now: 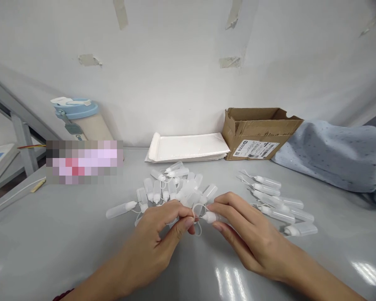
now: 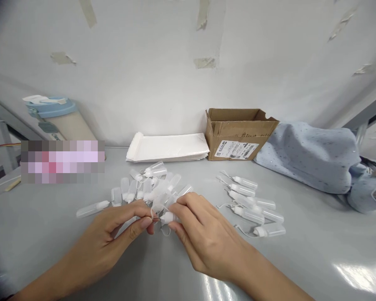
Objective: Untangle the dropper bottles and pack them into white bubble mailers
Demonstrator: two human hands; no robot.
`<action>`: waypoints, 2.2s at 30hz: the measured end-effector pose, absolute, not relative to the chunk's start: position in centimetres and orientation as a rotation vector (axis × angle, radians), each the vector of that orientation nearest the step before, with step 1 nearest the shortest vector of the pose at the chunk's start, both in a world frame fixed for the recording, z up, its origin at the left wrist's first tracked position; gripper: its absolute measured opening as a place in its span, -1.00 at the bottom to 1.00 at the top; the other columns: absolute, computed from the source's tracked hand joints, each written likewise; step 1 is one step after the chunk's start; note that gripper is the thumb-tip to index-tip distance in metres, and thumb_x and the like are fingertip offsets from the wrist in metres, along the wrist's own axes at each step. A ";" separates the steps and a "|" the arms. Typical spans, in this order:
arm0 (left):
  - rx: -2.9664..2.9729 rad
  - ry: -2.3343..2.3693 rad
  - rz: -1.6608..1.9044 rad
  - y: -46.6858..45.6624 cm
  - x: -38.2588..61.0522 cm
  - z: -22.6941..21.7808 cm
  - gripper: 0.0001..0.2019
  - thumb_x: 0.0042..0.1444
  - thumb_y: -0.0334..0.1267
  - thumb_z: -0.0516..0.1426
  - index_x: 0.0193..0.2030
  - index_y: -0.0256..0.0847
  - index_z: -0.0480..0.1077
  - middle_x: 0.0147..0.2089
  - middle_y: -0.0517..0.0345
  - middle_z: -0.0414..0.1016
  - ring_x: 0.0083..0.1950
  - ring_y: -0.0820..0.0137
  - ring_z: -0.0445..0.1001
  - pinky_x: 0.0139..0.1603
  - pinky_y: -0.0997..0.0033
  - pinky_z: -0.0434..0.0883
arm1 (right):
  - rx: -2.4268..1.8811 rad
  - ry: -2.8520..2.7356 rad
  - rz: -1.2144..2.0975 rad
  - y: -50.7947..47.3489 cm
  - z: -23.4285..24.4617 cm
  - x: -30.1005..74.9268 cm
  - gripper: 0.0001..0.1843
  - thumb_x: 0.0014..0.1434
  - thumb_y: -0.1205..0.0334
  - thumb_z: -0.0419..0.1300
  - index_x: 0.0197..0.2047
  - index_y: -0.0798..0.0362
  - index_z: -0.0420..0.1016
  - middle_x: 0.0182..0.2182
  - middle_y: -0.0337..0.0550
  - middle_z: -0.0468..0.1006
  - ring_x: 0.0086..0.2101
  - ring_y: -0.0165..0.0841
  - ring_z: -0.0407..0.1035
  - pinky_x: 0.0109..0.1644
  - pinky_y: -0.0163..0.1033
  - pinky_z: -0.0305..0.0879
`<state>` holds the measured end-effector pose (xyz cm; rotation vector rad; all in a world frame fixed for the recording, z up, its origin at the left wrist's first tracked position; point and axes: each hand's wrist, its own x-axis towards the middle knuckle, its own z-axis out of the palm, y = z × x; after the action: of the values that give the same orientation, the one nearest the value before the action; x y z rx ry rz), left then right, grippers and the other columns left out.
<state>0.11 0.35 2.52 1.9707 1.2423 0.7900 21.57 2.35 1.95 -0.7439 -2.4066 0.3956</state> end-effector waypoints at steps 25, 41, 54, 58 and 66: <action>2.214 1.250 0.967 -0.1 1.0 2.0 -0.82 0.19 -0.43 -0.02 -0.38 -0.18 0.34 -0.48 0.27 0.38 -0.43 0.49 0.35 -0.35 0.51 0.30 | -0.734 -2.442 0.278 2.0 1.5 20.8 -0.77 0.27 0.45 -0.05 -0.05 0.30 0.33 -0.29 0.06 0.37 -0.27 -0.29 0.31 -0.28 -0.21 0.37; 2.334 1.227 1.099 0.0 0.9 1.6 -0.87 0.16 -0.45 0.02 -0.32 -0.17 0.34 -0.47 0.24 0.41 -0.41 0.45 0.36 -0.31 0.41 0.32 | -0.738 -2.413 0.404 1.9 1.2 20.7 -0.74 0.27 0.45 -0.07 -0.01 0.26 0.30 -0.26 0.04 0.34 -0.27 -0.31 0.30 -0.25 -0.24 0.40; 2.273 1.243 1.015 0.5 0.8 0.9 -0.85 0.18 -0.42 0.03 -0.36 -0.18 0.36 -0.49 0.26 0.40 -0.42 0.46 0.34 -0.31 0.42 0.29 | -0.746 -2.414 0.359 2.5 0.5 20.6 -0.74 0.30 0.40 -0.09 0.00 0.23 0.30 -0.25 0.03 0.36 -0.26 -0.32 0.32 -0.24 -0.23 0.39; 2.258 1.336 0.961 0.8 0.4 1.1 -0.91 0.18 -0.36 0.07 -0.25 -0.16 0.39 -0.44 0.25 0.44 -0.37 0.44 0.38 -0.27 0.40 0.31 | -0.765 -2.374 0.332 2.8 0.6 20.7 -0.74 0.31 0.36 -0.08 0.02 0.19 0.28 -0.24 0.02 0.36 -0.25 -0.32 0.32 -0.22 -0.22 0.39; 2.303 1.295 0.963 0.8 0.4 0.8 -0.87 0.21 -0.39 0.02 -0.31 -0.17 0.35 -0.43 0.24 0.41 -0.36 0.45 0.34 -0.21 0.36 0.28 | -0.776 -2.403 0.275 2.8 0.7 20.6 -0.74 0.30 0.37 -0.08 0.02 0.19 0.29 -0.25 0.02 0.38 -0.26 -0.32 0.34 -0.24 -0.24 0.39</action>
<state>0.38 0.76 0.75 2.3026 1.2946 0.9629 20.64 2.76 0.70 -0.7763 -2.4028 0.2749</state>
